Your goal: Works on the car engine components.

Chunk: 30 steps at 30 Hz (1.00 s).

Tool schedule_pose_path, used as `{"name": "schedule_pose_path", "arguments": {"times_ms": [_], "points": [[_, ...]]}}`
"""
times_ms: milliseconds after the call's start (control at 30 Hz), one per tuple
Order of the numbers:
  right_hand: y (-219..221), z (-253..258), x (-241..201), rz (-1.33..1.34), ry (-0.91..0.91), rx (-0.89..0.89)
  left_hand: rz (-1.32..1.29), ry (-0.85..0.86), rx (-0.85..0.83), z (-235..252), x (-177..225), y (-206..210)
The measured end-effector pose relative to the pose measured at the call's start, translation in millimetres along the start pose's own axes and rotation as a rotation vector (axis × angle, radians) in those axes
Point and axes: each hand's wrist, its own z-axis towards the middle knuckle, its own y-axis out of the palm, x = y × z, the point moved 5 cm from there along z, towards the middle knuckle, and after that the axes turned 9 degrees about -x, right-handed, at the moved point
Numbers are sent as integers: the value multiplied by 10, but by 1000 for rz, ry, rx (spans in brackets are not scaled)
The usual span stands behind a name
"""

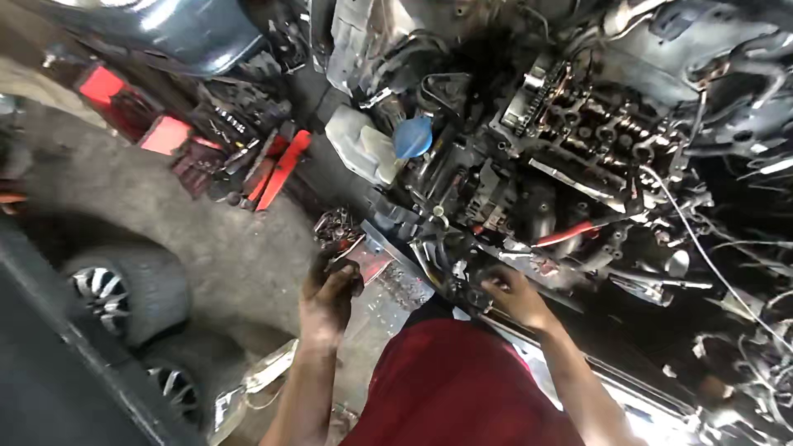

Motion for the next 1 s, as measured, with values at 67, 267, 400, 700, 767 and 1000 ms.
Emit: {"name": "schedule_pose_path", "arguments": {"times_ms": [67, 267, 400, 700, 767, 1000], "points": [[13, 360, 280, -55, 173, -13, 25, -7, -36, 98, 6, -18], [-20, 979, 616, 119, 362, -118, 106, -40, -106, 193, -37, -117], [79, 1275, 809, 299, 364, -61, 204, -124, -85, 160, -103, -232], [222, 1402, 953, 362, 333, -19, 753, -229, -368, 258, -234, -300], [219, 1372, 949, 358, 329, -78, 873, -246, -495, 315, -260, -231], [195, 1355, 1090, 466, 314, -163, 1045, -190, -790, 701, -448, 367]]}}
